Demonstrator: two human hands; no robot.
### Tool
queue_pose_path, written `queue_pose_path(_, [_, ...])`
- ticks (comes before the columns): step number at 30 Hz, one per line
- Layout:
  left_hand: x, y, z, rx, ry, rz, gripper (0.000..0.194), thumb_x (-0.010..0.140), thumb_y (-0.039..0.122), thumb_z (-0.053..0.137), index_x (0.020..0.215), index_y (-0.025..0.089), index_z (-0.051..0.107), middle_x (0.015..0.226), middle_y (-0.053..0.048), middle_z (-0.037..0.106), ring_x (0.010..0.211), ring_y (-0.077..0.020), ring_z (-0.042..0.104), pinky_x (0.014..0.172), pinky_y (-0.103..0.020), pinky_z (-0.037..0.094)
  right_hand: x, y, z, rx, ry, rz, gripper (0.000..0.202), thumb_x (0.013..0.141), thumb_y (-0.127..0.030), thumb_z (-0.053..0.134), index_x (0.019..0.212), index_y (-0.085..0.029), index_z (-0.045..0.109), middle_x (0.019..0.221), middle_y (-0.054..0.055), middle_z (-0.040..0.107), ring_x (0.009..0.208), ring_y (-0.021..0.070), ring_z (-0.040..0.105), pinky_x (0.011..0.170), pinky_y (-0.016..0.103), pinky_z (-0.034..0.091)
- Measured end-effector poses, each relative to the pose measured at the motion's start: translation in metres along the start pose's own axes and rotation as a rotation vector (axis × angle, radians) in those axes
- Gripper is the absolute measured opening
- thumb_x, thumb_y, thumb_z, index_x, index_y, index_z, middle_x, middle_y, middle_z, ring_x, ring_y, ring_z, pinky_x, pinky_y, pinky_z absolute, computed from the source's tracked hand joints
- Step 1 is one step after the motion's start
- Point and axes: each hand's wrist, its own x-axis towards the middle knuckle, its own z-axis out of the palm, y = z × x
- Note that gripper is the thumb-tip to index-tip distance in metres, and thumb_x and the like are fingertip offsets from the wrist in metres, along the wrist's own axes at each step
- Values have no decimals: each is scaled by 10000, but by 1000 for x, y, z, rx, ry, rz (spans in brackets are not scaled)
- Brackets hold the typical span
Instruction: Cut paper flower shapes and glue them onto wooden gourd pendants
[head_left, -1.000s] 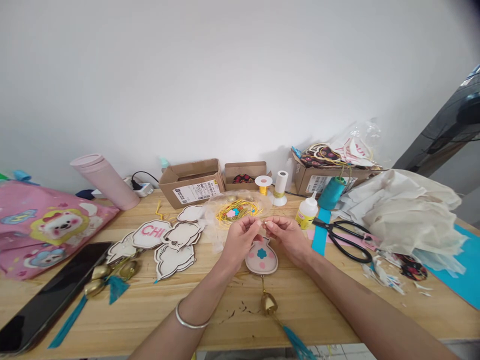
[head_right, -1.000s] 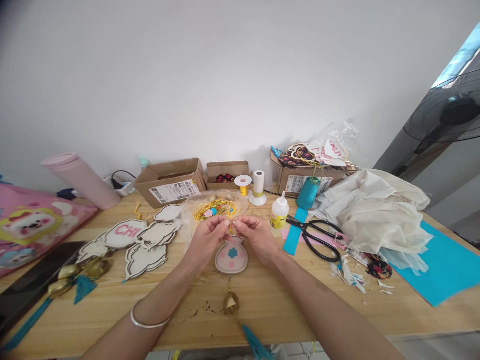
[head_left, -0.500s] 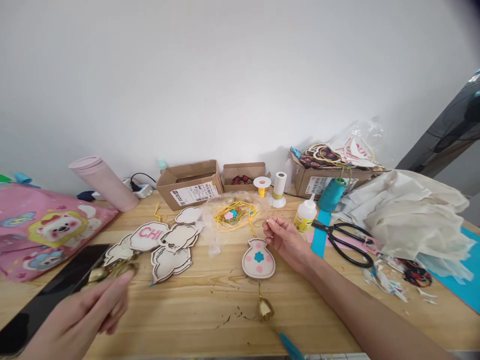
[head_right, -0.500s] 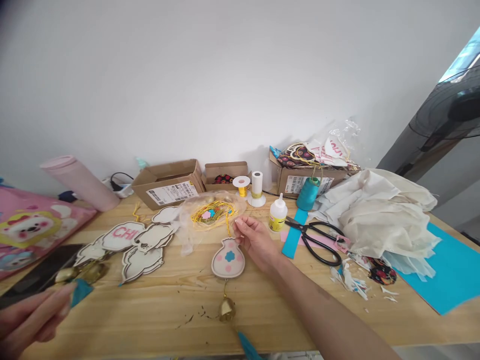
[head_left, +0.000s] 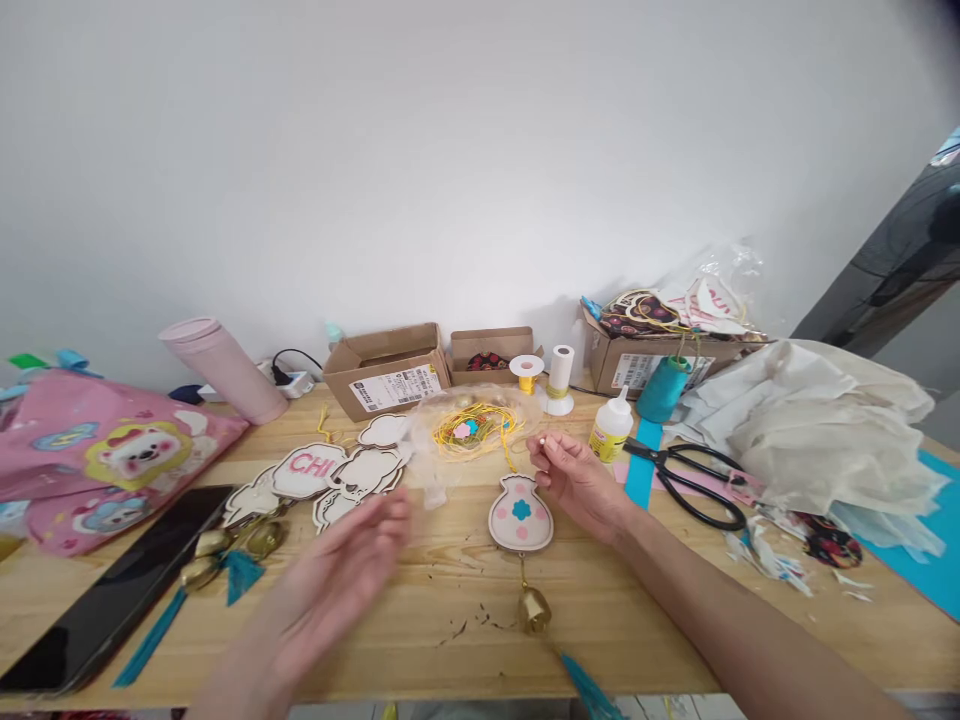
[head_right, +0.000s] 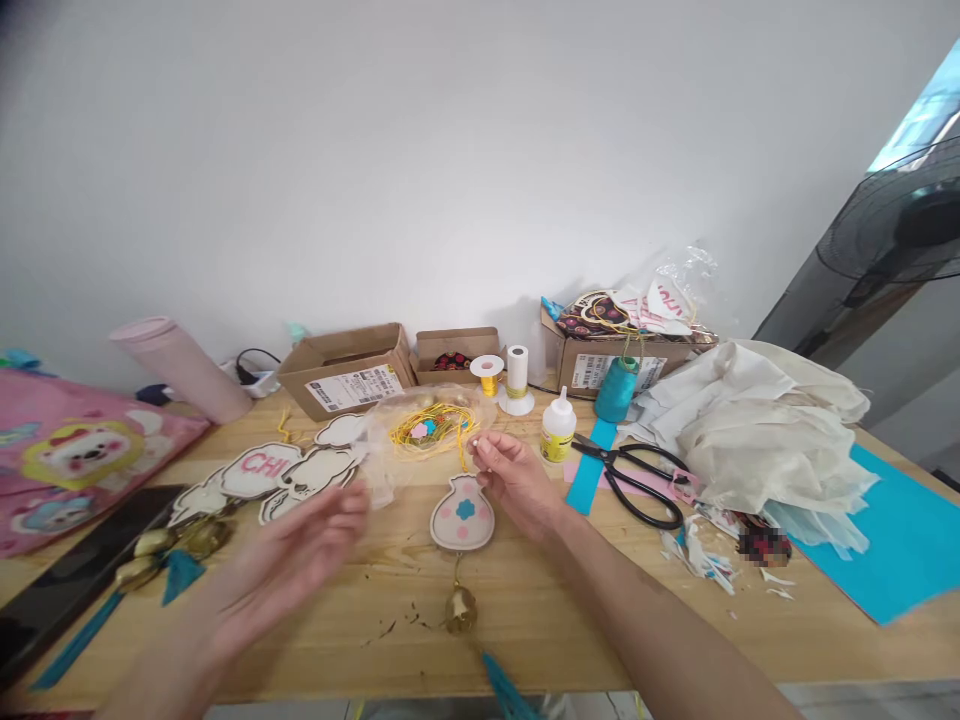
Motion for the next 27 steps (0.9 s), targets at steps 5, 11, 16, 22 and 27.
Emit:
queue_pose_path(5, [32,-49,91,288,-350,-99,152,798,146,619,913,51,651,706,-27,516,563,-37,467,506,-128,432,1,3,3,-167,96,-100,269,580,-425,771,708,-201,697,617,-29,567,519,53,385,488,195,327])
queue_pose_path(11, [36,-60,123,393,-353,90,183,695,244,734,714,70,683,590,32,462,473,2,351,443,-102,330,5,2,0,-366,91,-383,121,684,-368,698,722,-255,719,678,-11,649,567,96,494,561,252,422])
queue_pose_path(16, [42,-58,118,476,-286,139,242,609,282,789,733,87,717,583,27,498,473,0,342,443,-113,307,2,1,0,-672,108,-614,120,765,-249,615,797,-250,731,737,25,656,713,148,585,653,295,485])
queue_pose_path(22, [44,-53,115,518,-264,161,284,562,274,809,759,86,728,581,12,538,481,-8,350,445,-119,307,3,11,-3,-977,54,-779,218,830,-197,528,951,-250,701,738,26,622,667,130,566,543,248,457])
queue_pose_path(27, [44,-45,112,472,-239,149,243,524,267,824,604,90,678,505,48,464,454,-9,331,423,-119,306,-3,6,-22,-1118,133,-879,322,815,-205,546,1125,-256,615,839,44,613,731,156,566,660,310,478])
